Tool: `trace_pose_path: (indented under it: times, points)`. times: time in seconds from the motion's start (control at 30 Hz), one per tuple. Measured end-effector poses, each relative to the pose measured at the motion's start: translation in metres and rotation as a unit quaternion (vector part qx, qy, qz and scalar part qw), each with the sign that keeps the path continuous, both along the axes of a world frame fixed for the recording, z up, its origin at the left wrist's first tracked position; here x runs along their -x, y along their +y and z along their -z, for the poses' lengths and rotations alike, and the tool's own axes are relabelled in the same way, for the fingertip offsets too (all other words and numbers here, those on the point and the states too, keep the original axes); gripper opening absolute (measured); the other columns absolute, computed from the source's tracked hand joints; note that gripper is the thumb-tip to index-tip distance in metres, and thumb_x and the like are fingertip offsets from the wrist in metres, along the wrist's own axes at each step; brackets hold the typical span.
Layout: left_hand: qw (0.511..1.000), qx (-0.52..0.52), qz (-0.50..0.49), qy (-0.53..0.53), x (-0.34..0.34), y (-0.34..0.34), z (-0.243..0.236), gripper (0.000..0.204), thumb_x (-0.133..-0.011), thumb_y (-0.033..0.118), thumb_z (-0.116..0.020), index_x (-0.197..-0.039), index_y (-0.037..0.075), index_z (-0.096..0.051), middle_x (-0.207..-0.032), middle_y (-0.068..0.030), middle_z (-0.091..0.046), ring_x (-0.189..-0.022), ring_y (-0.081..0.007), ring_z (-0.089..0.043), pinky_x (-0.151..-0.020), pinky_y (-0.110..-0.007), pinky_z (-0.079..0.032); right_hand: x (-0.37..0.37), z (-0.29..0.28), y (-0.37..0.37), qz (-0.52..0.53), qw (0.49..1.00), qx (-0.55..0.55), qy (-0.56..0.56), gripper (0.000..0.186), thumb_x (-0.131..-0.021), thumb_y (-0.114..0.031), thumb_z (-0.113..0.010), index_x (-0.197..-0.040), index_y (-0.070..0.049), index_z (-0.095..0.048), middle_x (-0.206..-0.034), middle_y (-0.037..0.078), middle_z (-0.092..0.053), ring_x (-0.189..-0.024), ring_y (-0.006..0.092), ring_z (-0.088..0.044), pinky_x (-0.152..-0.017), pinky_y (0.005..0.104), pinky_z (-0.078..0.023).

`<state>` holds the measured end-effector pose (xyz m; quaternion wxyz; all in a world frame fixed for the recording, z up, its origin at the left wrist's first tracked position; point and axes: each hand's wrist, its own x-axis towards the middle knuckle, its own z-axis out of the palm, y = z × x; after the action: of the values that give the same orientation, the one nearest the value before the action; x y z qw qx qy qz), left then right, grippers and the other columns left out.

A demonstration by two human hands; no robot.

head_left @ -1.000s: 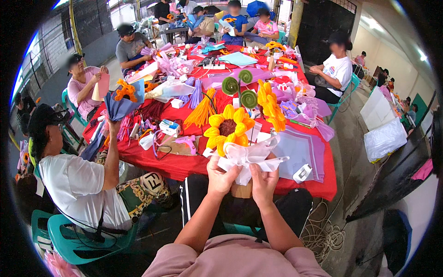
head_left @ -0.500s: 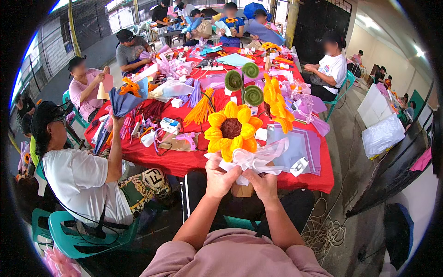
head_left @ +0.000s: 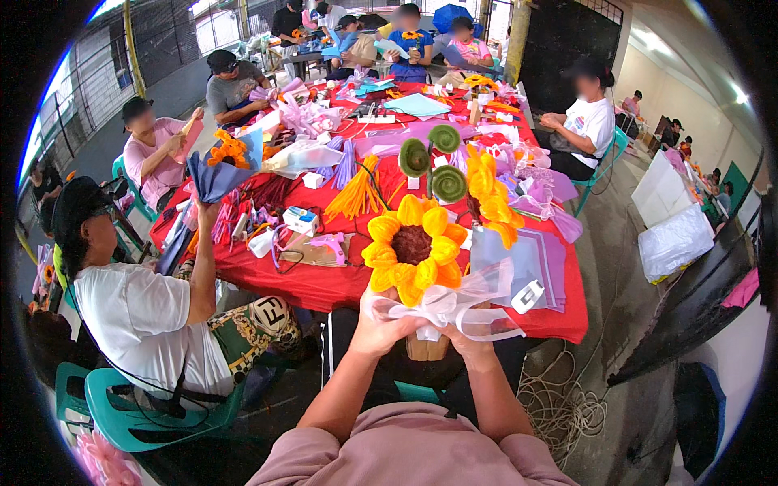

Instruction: The person assembles a bouquet of artificial sunflowers by using tape to attach decorative white paper to a cardboard base and then grouping the flowers together.

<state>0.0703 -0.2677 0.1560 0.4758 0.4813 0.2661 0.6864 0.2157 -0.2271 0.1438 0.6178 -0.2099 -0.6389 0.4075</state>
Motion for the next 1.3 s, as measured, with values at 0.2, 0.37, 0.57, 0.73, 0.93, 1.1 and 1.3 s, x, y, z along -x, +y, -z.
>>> trace_pose_path:
  times: [0.2,0.37,0.57,0.73,0.93,1.1,1.3]
  points:
    - [0.996,-0.059,-0.005,-0.073,0.024,-0.006,-0.027,0.081,-0.085,0.055,-0.054,-0.141,0.001,-0.031,-0.14,-0.0138,-0.041,-0.131,-0.0302,-0.038,-0.109,-0.044,-0.03,-0.007,-0.013,-0.007,-0.015,0.997,-0.002,-0.079,0.036,-0.072,-0.014,-0.076,-0.103,-0.004,-0.061,-0.096,0.008,-0.066,-0.086,0.017,-0.065,-0.079,0.0309,-0.052]
    - [0.998,0.022,-0.001,-0.063,0.036,0.007,-0.068,0.048,-0.082,0.013,-0.063,-0.125,-0.002,-0.047,-0.116,-0.0111,-0.059,-0.109,-0.0202,-0.058,-0.095,-0.034,-0.045,-0.012,0.025,0.008,-0.091,0.976,0.118,-0.162,0.04,-0.069,-0.015,-0.078,-0.104,-0.003,-0.062,-0.095,0.006,-0.068,-0.084,0.0142,-0.066,-0.076,0.0302,-0.053]
    - [0.983,0.046,0.148,-0.099,0.063,0.023,-0.075,0.039,-0.079,0.009,-0.065,-0.115,-0.003,-0.057,-0.107,-0.0122,-0.065,-0.097,-0.021,-0.064,-0.09,-0.034,-0.049,-0.007,0.013,-0.01,-0.137,0.978,0.155,-0.023,0.047,-0.064,-0.013,-0.081,-0.106,-0.002,-0.063,-0.097,0.006,-0.068,-0.087,0.0133,-0.066,-0.078,0.0295,-0.054]
    - [0.963,0.041,0.227,-0.137,0.075,0.041,-0.056,0.046,-0.074,0.015,-0.069,-0.113,-0.005,-0.057,-0.101,-0.0163,-0.066,-0.083,-0.0221,-0.066,-0.075,-0.033,-0.055,0.002,0.0,-0.02,-0.181,0.961,0.201,0.049,0.047,-0.064,-0.012,-0.081,-0.106,-0.003,-0.063,-0.099,0.006,-0.067,-0.088,0.0135,-0.065,-0.078,0.0294,-0.053]
    - [0.95,0.036,0.235,-0.202,0.069,0.045,-0.043,0.061,-0.072,0.028,-0.073,-0.117,-0.007,-0.054,-0.105,-0.0187,-0.064,-0.089,-0.0268,-0.066,-0.078,-0.034,-0.054,0.013,0.005,-0.03,-0.13,0.978,0.161,0.021,0.055,-0.064,-0.01,-0.081,-0.113,-0.004,-0.057,-0.102,0.007,-0.065,-0.089,0.0139,-0.064,-0.079,0.03,-0.053]
    - [0.949,0.027,0.22,-0.223,0.077,0.039,-0.025,0.073,-0.082,0.051,-0.062,-0.126,-0.006,-0.047,-0.119,-0.0196,-0.057,-0.102,-0.0276,-0.061,-0.089,-0.036,-0.05,0.011,0.009,-0.028,-0.111,0.984,0.129,-0.047,0.055,-0.066,-0.008,-0.08,-0.114,-0.004,-0.053,-0.102,0.006,-0.064,-0.089,0.0143,-0.063,-0.079,0.0301,-0.052]
    - [0.918,0.074,0.221,-0.322,0.08,0.027,0.0,0.059,-0.082,0.036,-0.058,-0.123,-0.005,-0.049,-0.115,-0.0205,-0.06,-0.103,-0.0318,-0.061,-0.092,-0.041,-0.048,0.015,0.01,-0.026,-0.091,0.984,0.149,-0.047,0.047,-0.07,-0.009,-0.08,-0.109,-0.003,-0.056,-0.099,0.005,-0.064,-0.087,0.0128,-0.062,-0.077,0.028,-0.051]
